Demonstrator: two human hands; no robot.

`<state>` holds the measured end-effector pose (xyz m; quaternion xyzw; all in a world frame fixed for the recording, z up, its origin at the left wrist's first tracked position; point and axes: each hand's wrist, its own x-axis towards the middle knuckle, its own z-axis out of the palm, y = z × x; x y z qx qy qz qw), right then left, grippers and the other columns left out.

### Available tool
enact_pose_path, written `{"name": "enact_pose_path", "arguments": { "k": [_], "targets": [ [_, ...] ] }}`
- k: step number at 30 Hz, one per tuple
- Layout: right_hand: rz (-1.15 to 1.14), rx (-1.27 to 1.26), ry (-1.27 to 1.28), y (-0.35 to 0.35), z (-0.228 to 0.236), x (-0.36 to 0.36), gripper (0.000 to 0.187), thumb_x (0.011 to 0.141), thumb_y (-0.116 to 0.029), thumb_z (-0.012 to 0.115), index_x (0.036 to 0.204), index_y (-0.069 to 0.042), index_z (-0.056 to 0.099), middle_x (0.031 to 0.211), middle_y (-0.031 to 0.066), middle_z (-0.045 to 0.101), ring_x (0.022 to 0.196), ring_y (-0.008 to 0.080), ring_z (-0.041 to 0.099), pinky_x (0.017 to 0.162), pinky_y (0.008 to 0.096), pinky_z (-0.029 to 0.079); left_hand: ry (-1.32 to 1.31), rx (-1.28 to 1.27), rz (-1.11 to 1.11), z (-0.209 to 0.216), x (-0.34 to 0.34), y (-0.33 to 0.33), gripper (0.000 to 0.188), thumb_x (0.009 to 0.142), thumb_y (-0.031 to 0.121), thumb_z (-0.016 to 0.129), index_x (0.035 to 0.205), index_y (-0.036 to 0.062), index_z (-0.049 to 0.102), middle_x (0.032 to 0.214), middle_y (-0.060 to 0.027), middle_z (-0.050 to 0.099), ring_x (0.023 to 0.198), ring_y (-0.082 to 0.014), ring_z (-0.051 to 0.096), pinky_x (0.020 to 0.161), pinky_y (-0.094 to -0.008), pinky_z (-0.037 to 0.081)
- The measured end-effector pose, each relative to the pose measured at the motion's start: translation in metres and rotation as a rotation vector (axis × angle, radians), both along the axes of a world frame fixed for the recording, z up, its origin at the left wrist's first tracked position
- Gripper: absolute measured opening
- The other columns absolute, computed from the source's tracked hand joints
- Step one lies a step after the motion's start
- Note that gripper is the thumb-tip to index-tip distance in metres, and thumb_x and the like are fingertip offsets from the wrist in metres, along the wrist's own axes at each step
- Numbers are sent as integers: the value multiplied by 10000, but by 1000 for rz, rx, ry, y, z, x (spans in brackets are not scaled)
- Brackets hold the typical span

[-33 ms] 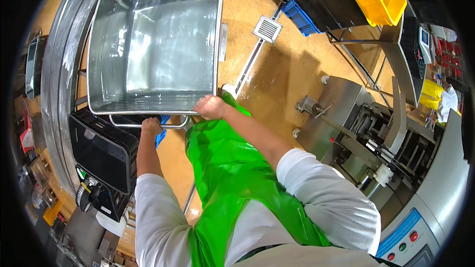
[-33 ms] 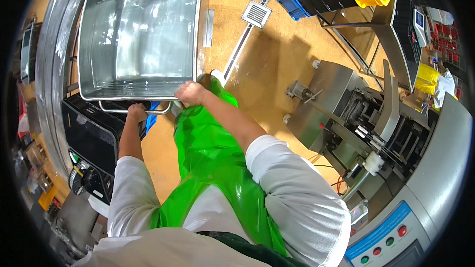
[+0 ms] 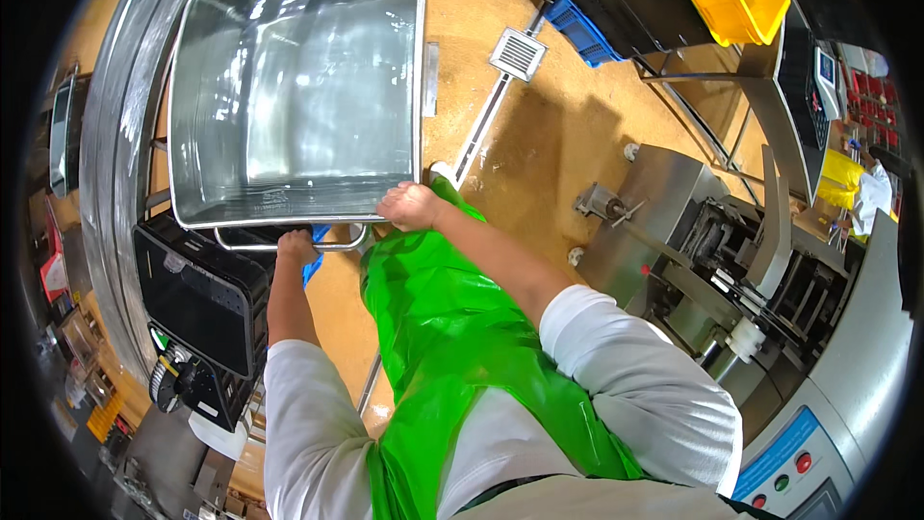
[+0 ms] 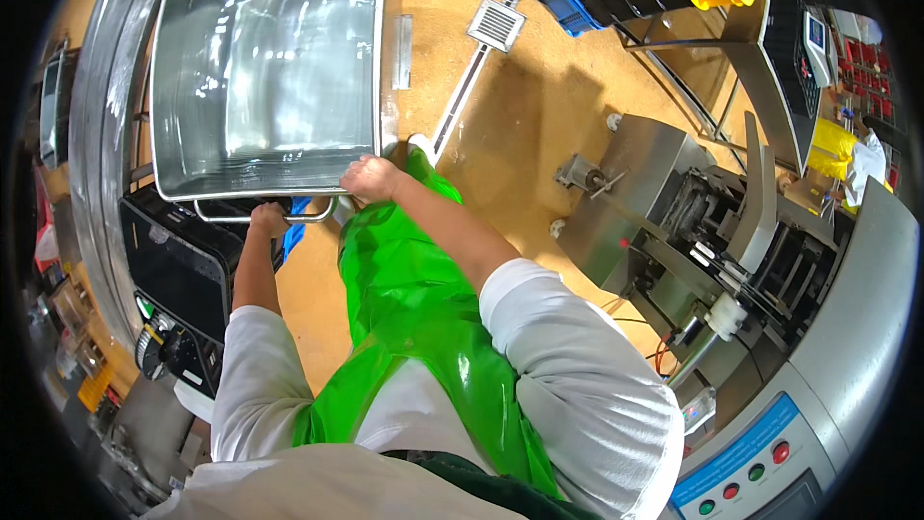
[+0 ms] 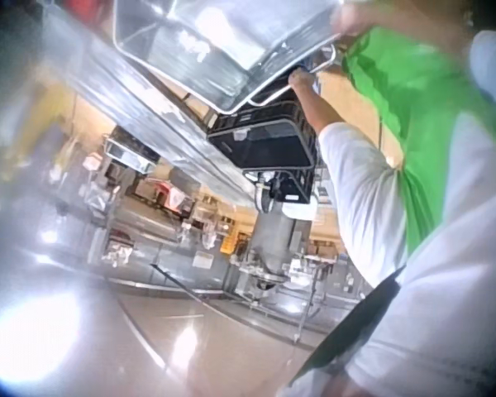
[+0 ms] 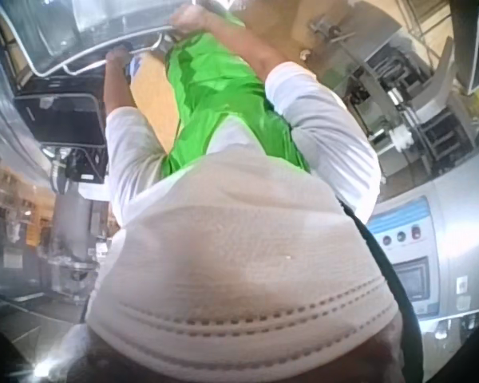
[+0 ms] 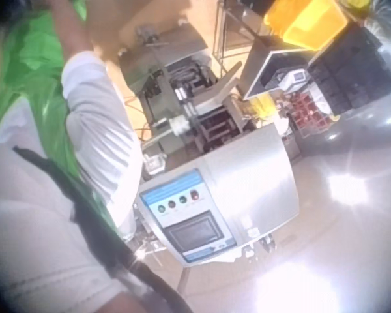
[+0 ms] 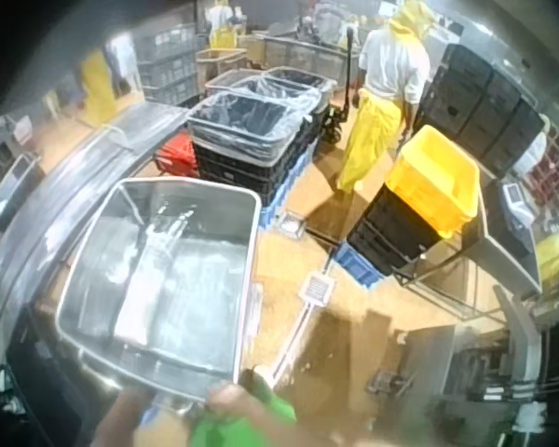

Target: The person assembles a stainless steel pipe system on a large industrial machine. They attach cylindrical pipe sections, tighten connections with a wrench, and secure a long curved pipe using tape. The person also connects a blue hose to the assembly.

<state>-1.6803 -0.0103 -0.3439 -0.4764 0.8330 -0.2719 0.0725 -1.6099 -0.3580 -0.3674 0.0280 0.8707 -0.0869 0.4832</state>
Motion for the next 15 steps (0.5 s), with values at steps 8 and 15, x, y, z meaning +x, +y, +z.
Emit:
{"name": "enact_pose_path", "arguments": {
  "k": [8, 15],
  "targets": [
    [163, 46, -12, 91, -2, -51, 186, 663, -165, 662, 827, -137, 579, 790, 13, 592, 857, 223, 629, 784, 355, 507, -143, 4, 165, 7, 2, 125, 527, 805, 462, 606, 1128, 53, 685, 1196, -191, 647, 1141, -321, 611, 971, -405, 491],
    [306, 224, -96, 138, 21, -97, 233, 689, -192, 688, 905, -133, 625, 905, 58, 605, 949, 264, 588, 874, 385, 460, -30, 172, 357, -11, 30, 193, 563, 797, 552, 592, 1066, 75, 718, 1146, -190, 667, 1091, -324, 637, 936, -422, 508]
  ]
}}
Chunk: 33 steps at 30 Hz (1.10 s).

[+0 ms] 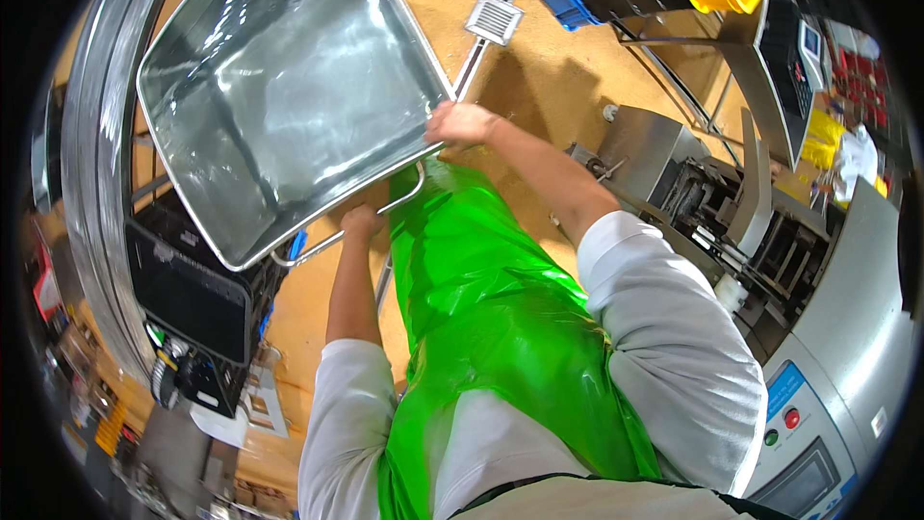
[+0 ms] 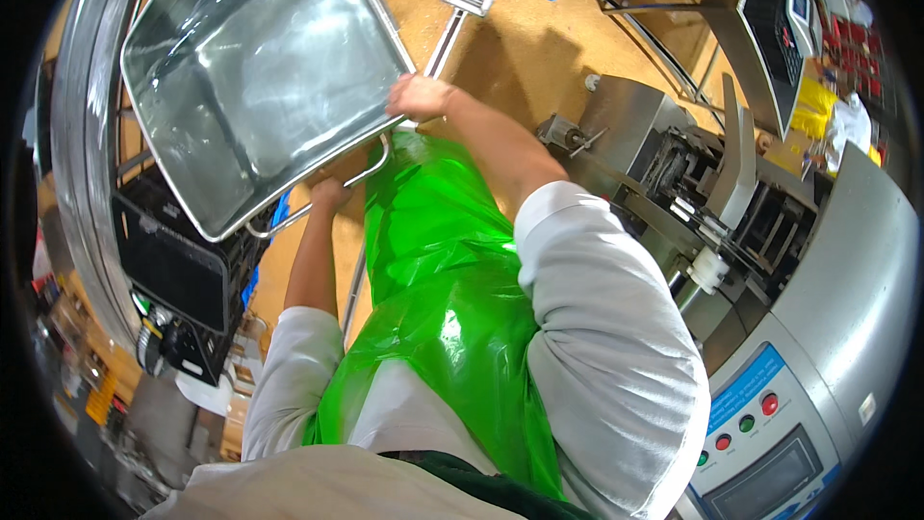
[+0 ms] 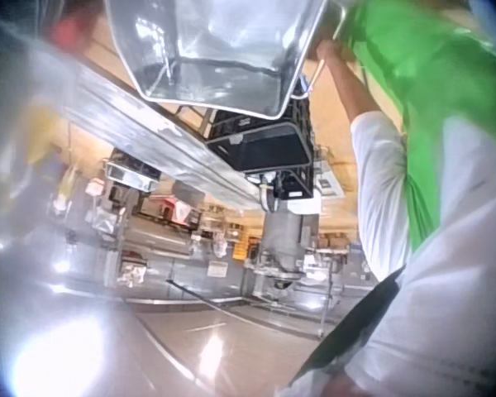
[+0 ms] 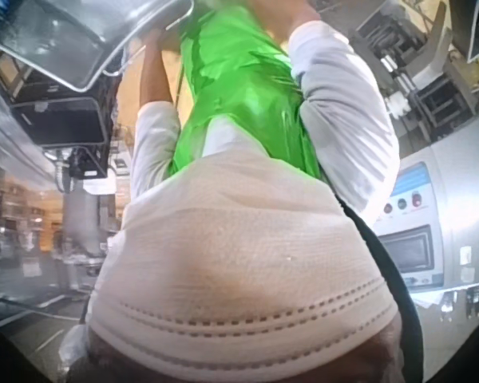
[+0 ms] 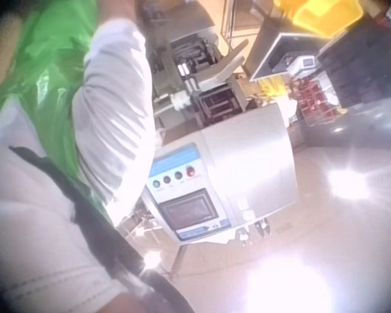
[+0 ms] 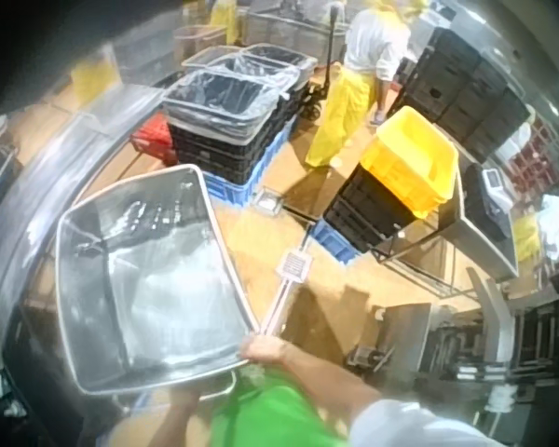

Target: The person assembles a stainless steel pipe system on a large industrial machine. They attach cylindrical pipe sections, tighten connections with a wrench, and secure a long curved pipe using tape. The person also connects a blue hose to the assembly.

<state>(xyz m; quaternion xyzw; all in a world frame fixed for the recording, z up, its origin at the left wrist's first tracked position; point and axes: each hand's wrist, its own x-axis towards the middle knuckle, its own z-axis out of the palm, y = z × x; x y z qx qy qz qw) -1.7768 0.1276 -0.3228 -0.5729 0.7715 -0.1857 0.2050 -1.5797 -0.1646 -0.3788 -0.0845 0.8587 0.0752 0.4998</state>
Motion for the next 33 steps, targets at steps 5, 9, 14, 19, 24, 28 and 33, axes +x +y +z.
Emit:
{"name": "enact_pose_path", "arguments": {
  "k": [5, 9, 14, 19, 24, 28, 33],
  "targets": [
    [153, 51, 373, 9, -19, -22, 380, 710, -186, 711, 1067, -118, 598, 1031, 42, 614, 1035, 227, 565, 922, 377, 427, 78, 211, 172, 35, -5, 17, 765, 691, 668, 653, 1203, 99, 648, 1102, -133, 691, 1033, -323, 653, 861, -474, 512],
    [142, 233, 282, -9, -3, -32, 149, 782, -142, 624, 927, -131, 591, 932, 65, 588, 1000, 240, 553, 889, 388, 411, 334, 206, 294, 59, 58, -29, 661, 707, 567, 721, 1209, 146, 628, 1193, -94, 638, 1141, -279, 571, 1010, -460, 392],
    [297, 541, 255, -1, -5, -44, 437, 637, -210, 772, 1034, -171, 593, 1053, 73, 601, 1084, 267, 541, 931, 417, 390, 430, -26, 294, 50, 151, -92, 358, 711, 351, 754, 1019, 172, 715, 997, -71, 687, 1023, -249, 616, 933, -399, 452],
    [348, 951, 365, 7, -18, -54, 802, 533, -322, 902, 1250, -217, 558, 1164, 103, 616, 1184, 294, 527, 1037, 439, 367, 495, 3, 395, 30, 155, -38, 333, 708, 279, 720, 990, 102, 718, 1020, -81, 692, 1093, -271, 578, 951, -373, 456],
    [41, 590, 68, 29, -81, -53, 811, 641, -417, 859, 1306, -82, 538, 1249, 202, 592, 1145, 386, 563, 991, 438, 447, 432, 63, 557, 36, 151, -12, 377, 726, 314, 720, 1005, 62, 688, 992, -101, 675, 1030, -296, 582, 964, -393, 428],
    [-247, 577, 7, -63, -19, 45, 581, 753, -384, 756, 1275, -211, 570, 1217, 50, 628, 1146, 286, 579, 920, 433, 479, 1183, 155, 847, 47, 175, -14, 345, 798, 313, 696, 977, 19, 670, 928, -152, 663, 929, -305, 610, 816, -417, 486],
    [-228, 522, -88, -79, 3, 67, 478, 804, -340, 707, 1263, -253, 609, 1133, 106, 660, 1074, 321, 607, 897, 452, 484, 1333, -231, 2083, 76, 192, -163, 490, 879, 362, 657, 1100, -64, 555, 1104, -230, 604, 1017, -318, 591, 858, -423, 458]
  ]
}}
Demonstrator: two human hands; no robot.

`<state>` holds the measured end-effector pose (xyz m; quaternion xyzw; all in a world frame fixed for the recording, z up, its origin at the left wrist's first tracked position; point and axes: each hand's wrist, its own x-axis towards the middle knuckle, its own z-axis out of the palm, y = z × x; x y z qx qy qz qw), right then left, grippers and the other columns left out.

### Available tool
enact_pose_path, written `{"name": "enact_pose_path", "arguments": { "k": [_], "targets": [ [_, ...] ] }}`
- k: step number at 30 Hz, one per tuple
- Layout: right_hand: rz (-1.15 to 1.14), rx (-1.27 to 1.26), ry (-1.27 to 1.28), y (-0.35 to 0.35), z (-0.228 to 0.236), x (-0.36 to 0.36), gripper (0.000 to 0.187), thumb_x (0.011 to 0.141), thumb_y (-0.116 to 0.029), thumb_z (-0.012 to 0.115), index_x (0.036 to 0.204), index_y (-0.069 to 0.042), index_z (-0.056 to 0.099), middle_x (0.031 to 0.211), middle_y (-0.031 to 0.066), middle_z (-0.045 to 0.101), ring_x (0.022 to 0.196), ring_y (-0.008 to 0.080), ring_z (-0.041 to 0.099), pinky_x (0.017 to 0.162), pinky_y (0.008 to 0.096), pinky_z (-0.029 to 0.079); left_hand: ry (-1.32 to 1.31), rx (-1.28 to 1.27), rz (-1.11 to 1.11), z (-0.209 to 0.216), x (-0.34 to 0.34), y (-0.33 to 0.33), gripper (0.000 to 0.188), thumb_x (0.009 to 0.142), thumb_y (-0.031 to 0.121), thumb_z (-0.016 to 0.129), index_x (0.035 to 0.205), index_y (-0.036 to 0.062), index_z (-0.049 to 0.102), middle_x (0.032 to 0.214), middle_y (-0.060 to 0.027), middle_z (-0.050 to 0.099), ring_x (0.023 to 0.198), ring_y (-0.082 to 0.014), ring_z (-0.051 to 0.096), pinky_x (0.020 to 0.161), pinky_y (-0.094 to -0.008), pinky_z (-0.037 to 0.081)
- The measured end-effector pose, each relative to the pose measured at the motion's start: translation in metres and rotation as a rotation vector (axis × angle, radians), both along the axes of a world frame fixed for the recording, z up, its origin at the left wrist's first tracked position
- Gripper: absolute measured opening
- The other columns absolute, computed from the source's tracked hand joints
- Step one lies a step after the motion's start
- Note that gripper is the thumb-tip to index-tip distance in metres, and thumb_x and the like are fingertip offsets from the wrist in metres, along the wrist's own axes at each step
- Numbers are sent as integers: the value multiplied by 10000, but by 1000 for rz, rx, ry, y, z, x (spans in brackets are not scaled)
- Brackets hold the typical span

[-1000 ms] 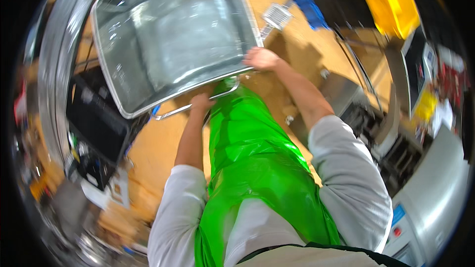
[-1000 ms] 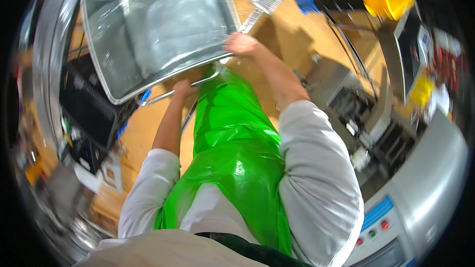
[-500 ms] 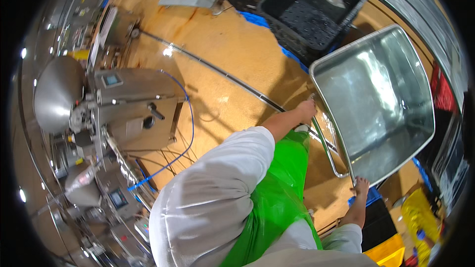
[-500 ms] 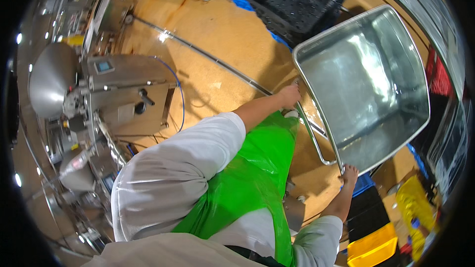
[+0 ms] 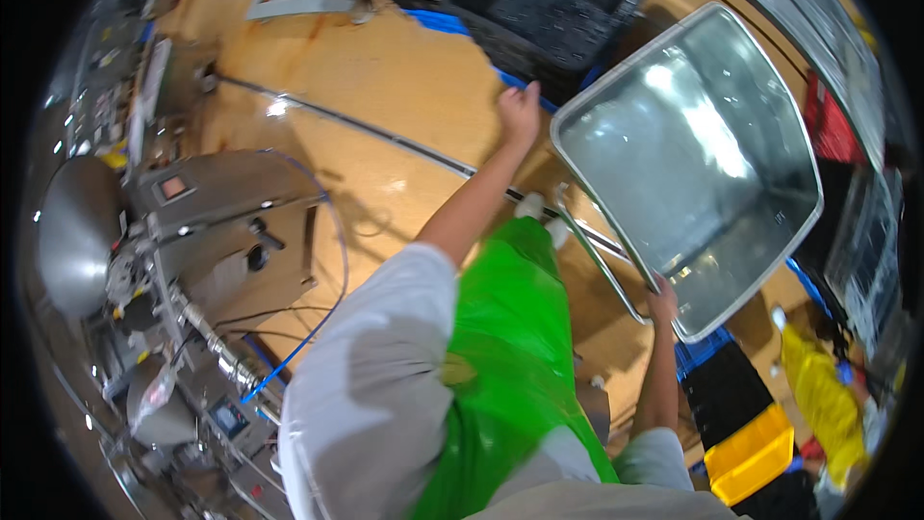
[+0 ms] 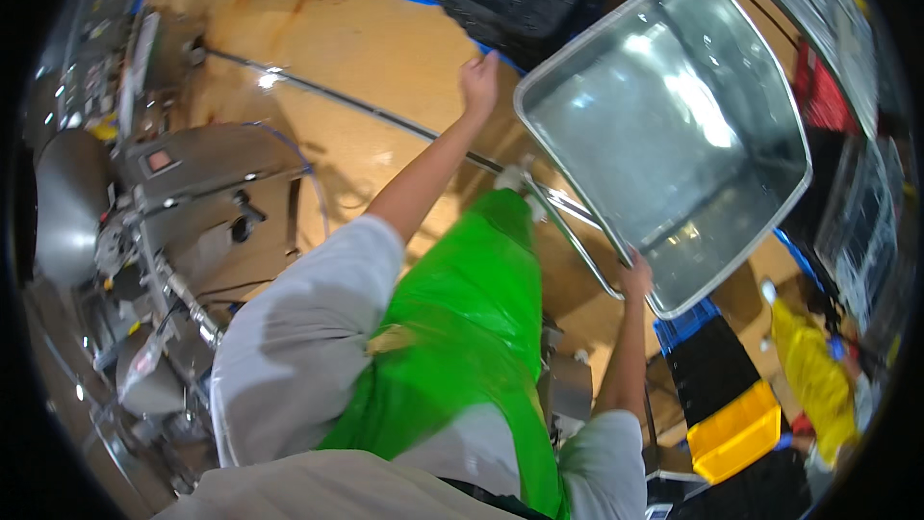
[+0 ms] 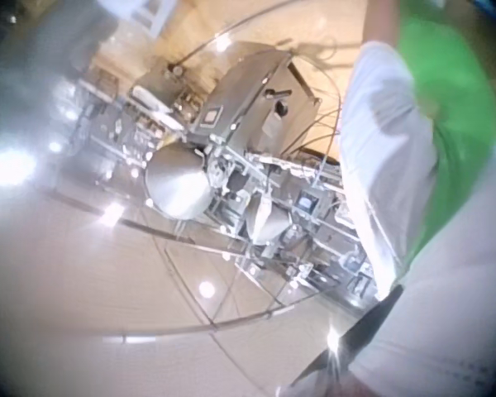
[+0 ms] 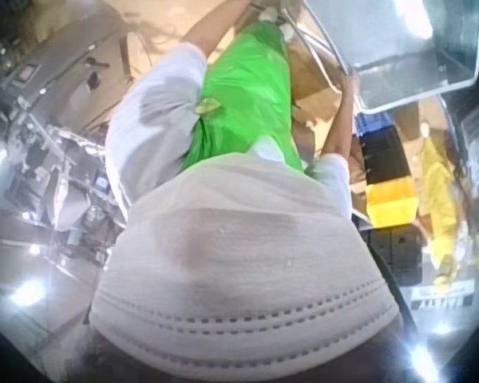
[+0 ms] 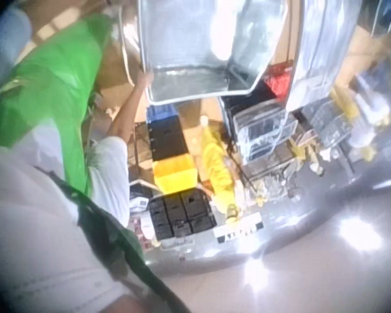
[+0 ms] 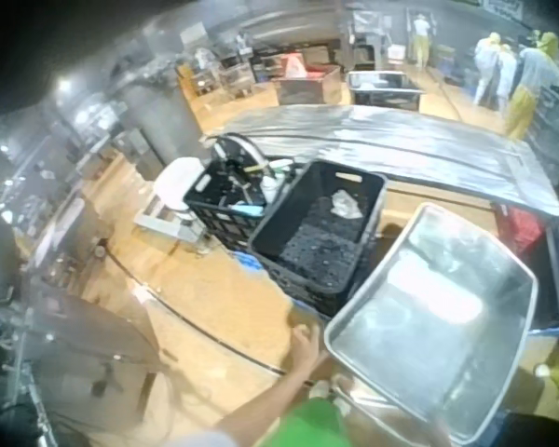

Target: The person assembles a stainless steel pipe system on a large industrial machine. They attach cylindrical pipe sections, tighten connections with a wrench, and secure a long curved pipe using tape. The person also connects a blue hose to the assembly.

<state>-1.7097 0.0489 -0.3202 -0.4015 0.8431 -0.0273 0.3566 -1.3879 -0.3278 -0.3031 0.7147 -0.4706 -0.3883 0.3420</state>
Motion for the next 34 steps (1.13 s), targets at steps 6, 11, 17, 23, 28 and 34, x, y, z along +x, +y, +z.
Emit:
{"name": "enact_pose_path", "arguments": {
  "k": [6, 11, 17, 23, 28, 34],
  "targets": [
    [-33, 175, 50, 15, -6, 23, 431, 839, -399, 647, 1253, -279, 629, 1163, 88, 651, 1161, 328, 560, 960, 467, 449, 508, 369, 220, -14, -57, -141, 1189, 829, 618, 617, 1476, -82, -94, 1590, -248, 18, 1477, -301, 101, 1191, -378, 144],
    [12, 175, 48, 25, -25, 19, 392, 833, -367, 646, 1220, -304, 657, 1151, 88, 678, 1096, 302, 617, 931, 416, 475, 666, 286, 232, -51, -65, -134, 1247, 811, 482, 722, 1474, 5, -221, 1610, -164, -43, 1479, -250, 56, 1192, -379, 72],
    [-59, 202, 26, 24, -18, 31, 538, 811, -329, 663, 1325, -206, 565, 1129, 176, 668, 1056, 369, 632, 885, 434, 494, 760, 77, -193, -16, -64, -96, 1099, 820, 373, 735, 1498, -36, -27, 1447, -228, 392, 1292, -262, 429, 1080, -329, 330],
    [139, 317, -175, 20, 8, 45, 761, 813, -482, 703, 1456, -232, 383, 1277, 192, 597, 1175, 387, 567, 963, 432, 465, 299, -161, 61, -25, -8, 57, 587, 847, 174, 720, 1276, -84, 413, 1151, -230, 567, 1106, -305, 581, 953, -375, 466],
    [435, 298, -442, 17, 5, 16, 633, 875, -444, 642, 1430, -221, 436, 1296, 188, 587, 1159, 385, 579, 979, 443, 463, 14, 29, -116, -38, -64, 235, 803, 773, 320, 793, 1285, -126, 365, 1245, -266, 447, 1143, -369, 481, 1022, -439, 376],
    [333, 68, -447, -9, 41, -118, 577, 896, -400, 631, 1394, -143, 493, 1200, 191, 626, 1108, 306, 617, 992, 422, 465, -187, 204, 7, -47, -153, 318, 983, 751, 350, 802, 1357, -167, 225, 1392, -343, 326, 1328, -445, 322, 1120, -463, 285]
  ]
}}
